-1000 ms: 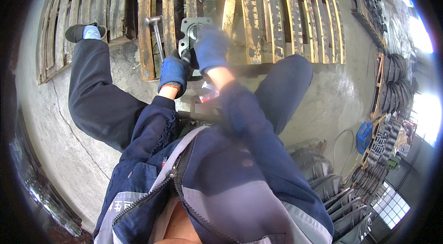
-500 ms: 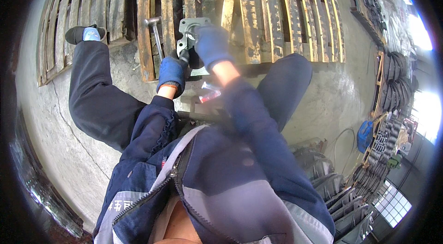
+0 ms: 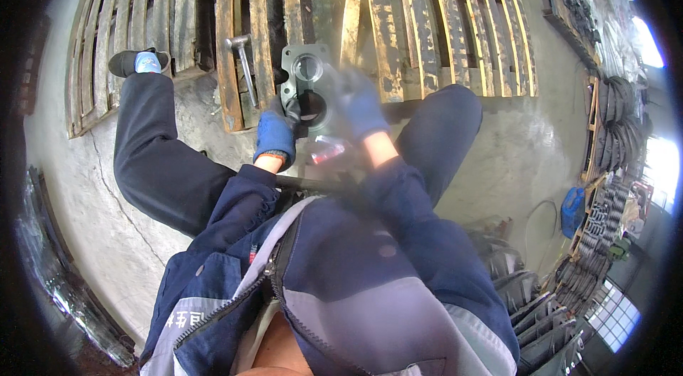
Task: The person sits on the floor and cleans a metal part using a hammer and a cloth. They repeatedly strike and wipe the part, then place it on a table with other similar parts.
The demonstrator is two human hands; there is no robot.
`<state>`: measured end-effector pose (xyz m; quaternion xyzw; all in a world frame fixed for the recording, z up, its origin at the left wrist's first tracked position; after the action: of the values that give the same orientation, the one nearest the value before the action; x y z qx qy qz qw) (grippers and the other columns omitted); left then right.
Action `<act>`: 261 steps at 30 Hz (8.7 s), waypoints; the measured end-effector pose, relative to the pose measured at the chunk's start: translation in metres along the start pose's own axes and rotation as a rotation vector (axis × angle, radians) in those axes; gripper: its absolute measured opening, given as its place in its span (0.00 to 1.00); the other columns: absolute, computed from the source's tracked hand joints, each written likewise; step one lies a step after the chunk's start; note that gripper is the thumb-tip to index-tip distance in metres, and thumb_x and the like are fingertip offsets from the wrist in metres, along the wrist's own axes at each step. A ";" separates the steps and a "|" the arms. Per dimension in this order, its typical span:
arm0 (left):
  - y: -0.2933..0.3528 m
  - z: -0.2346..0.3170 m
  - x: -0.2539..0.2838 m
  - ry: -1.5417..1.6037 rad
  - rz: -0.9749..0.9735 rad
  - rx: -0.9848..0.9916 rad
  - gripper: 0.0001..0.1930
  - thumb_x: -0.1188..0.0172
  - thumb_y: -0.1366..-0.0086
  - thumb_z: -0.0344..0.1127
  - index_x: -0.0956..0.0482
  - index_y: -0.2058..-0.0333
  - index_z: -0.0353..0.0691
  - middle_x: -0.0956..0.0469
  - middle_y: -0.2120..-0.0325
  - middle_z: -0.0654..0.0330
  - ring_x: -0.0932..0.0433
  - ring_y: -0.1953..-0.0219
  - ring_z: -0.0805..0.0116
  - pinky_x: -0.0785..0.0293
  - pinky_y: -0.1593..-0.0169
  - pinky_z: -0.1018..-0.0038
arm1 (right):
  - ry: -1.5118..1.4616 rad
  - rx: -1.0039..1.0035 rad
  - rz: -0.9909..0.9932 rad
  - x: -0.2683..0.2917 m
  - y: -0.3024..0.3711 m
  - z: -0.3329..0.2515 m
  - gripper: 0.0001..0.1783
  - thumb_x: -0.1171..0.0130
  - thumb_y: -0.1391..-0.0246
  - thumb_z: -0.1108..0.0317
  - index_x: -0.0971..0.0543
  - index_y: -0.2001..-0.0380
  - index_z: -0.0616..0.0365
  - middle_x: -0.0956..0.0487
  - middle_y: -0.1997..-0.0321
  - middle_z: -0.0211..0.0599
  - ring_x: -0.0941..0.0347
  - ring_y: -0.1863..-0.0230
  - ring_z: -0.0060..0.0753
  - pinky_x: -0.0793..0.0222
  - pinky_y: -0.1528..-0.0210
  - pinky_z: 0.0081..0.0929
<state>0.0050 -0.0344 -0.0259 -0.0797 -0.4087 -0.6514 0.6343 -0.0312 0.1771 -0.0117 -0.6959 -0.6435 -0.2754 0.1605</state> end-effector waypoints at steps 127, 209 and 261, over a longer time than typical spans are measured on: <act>-0.031 0.028 0.038 -0.088 0.002 -0.111 0.23 0.49 0.31 0.48 0.23 0.50 0.34 0.22 0.55 0.35 0.23 0.50 0.38 0.27 0.48 0.57 | -0.406 -0.383 -0.153 0.007 0.005 0.043 0.15 0.48 0.32 0.62 0.24 0.49 0.60 0.18 0.63 0.38 0.25 0.71 0.23 0.27 0.67 0.23; -0.085 0.001 0.060 0.116 0.356 -0.356 0.23 0.30 0.50 0.33 0.19 0.52 0.46 0.18 0.56 0.61 0.21 0.52 0.63 0.28 0.43 0.65 | 0.887 0.886 -1.111 -0.161 -0.225 -0.113 0.12 0.35 0.49 0.61 0.13 0.60 0.43 0.16 0.55 0.32 0.23 0.48 0.34 0.39 0.36 0.33; -0.080 -0.006 0.056 0.173 0.316 -0.295 0.21 0.39 0.39 0.35 0.24 0.47 0.42 0.21 0.52 0.58 0.22 0.48 0.62 0.27 0.42 0.65 | 1.375 1.062 -1.110 -0.183 -0.195 -0.134 0.10 0.38 0.49 0.60 0.13 0.64 0.45 0.16 0.55 0.31 0.22 0.48 0.36 0.31 0.41 0.36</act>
<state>-0.0747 -0.0920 -0.0291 -0.1784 -0.2357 -0.6012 0.7424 -0.2506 -0.0243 -0.0388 0.1679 -0.6822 -0.3294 0.6308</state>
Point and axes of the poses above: each hand's wrist, its own y-axis away from the middle knuckle, its own x-axis out of the back of the hand, z = x × y, the point moved 8 cm from there along -y, towards the middle knuckle
